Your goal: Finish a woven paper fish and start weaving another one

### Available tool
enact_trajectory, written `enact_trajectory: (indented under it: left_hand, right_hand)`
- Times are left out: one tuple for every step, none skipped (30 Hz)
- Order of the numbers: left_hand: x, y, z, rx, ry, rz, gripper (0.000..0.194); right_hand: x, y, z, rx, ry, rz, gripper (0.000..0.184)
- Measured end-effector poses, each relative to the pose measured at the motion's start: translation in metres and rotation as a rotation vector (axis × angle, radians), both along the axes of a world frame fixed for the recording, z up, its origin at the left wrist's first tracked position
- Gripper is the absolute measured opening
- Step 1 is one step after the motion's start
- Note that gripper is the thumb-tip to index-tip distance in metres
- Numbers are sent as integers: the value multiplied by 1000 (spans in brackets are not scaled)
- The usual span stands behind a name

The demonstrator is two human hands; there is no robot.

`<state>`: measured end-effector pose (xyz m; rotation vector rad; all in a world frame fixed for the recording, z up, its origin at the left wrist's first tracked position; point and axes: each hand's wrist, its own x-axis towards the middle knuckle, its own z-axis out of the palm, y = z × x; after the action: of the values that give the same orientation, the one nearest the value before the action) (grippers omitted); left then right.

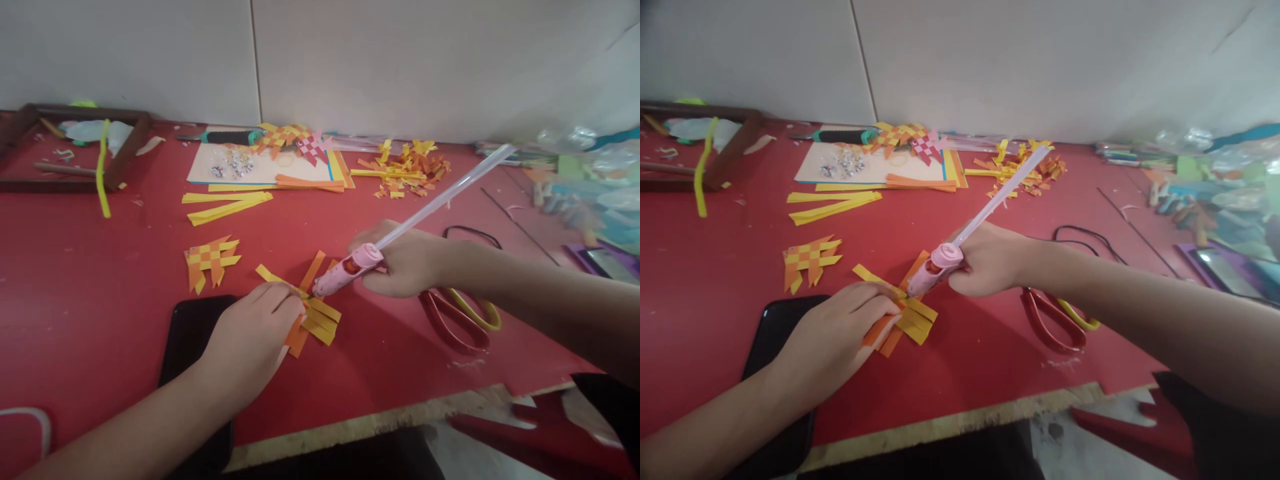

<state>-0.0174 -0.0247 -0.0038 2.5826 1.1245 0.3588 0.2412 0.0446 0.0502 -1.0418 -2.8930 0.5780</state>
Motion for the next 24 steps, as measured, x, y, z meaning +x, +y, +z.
enact_trajectory:
  left_hand:
    - [0,0,0,-4,1,2,19]
    - [0,0,0,-9,4,3,20]
    - [0,0,0,-12,7,3,20]
    - [0,0,0,-16,10,2,20]
    - [0,0,0,-19,14,2,20]
    - [0,-1,0,-21,16,2,21]
    - [0,-1,0,-21,16,1,22]
    - [0,-1,0,-22,17,-1,24]
    - [0,-1,0,-23,19,2,27]
    - [0,-1,0,-23,21,10,29]
    - [-1,0,0,-25,23,21,30]
    - [-1,0,-1,-25,20,32,29]
    - [0,0,-1,-20,13,45,26]
    - [0,0,-1,-16,5,54,21]
    - [0,0,-1,-11,-5,59,15]
    - [1,1,-1,-7,-12,59,10]
    - [2,1,-1,-3,-17,55,8]
    - [2,1,0,-2,-20,48,8]
    - [3,1,0,0,-19,42,8]
    - [3,1,0,8,-21,36,8]
    - [3,1,0,20,-23,33,8]
    - [3,2,0,31,-27,29,8]
    - [3,2,-1,40,-34,23,8]
    - [3,2,-1,48,-43,12,9]
  right_hand:
    - [0,0,0,1,-1,-2,20]
    - [0,1,1,0,-1,-1,19]
    - [-1,1,1,-1,0,4,19]
    - [-1,1,1,-1,2,10,20]
    - [-1,1,2,-2,4,14,20]
    - [-2,1,3,-2,9,14,20]
    - [-3,1,4,-7,10,15,20]
    - [-4,0,5,-11,11,15,21]
    - [-5,0,7,-17,6,12,20]
    - [-7,0,10,-23,-7,9,19]
    - [-10,0,14,-26,-26,8,17]
    - [-14,0,18,-25,-53,4,14]
    - [-19,0,22,-24,-88,-3,13]
    - [-24,-1,27,-22,-134,-17,12]
    - [-30,-1,31,-22,-191,-32,11]
    - [-36,-1,36,-24,-250,-42,12]
    - [-41,-2,39,-19,-305,-51,12]
    - [-45,-2,42,-7,-346,-47,12]
    - [-48,-3,45,15,-379,-37,13]
    - [-49,-3,46,54,-400,-26,14]
    - [-47,-3,48,102,-413,-21,18]
    - [-44,-2,49,151,-427,-27,22]
    - [-37,-1,49,194,-435,-41,27]
    - [-29,1,49,224,-437,-70,33]
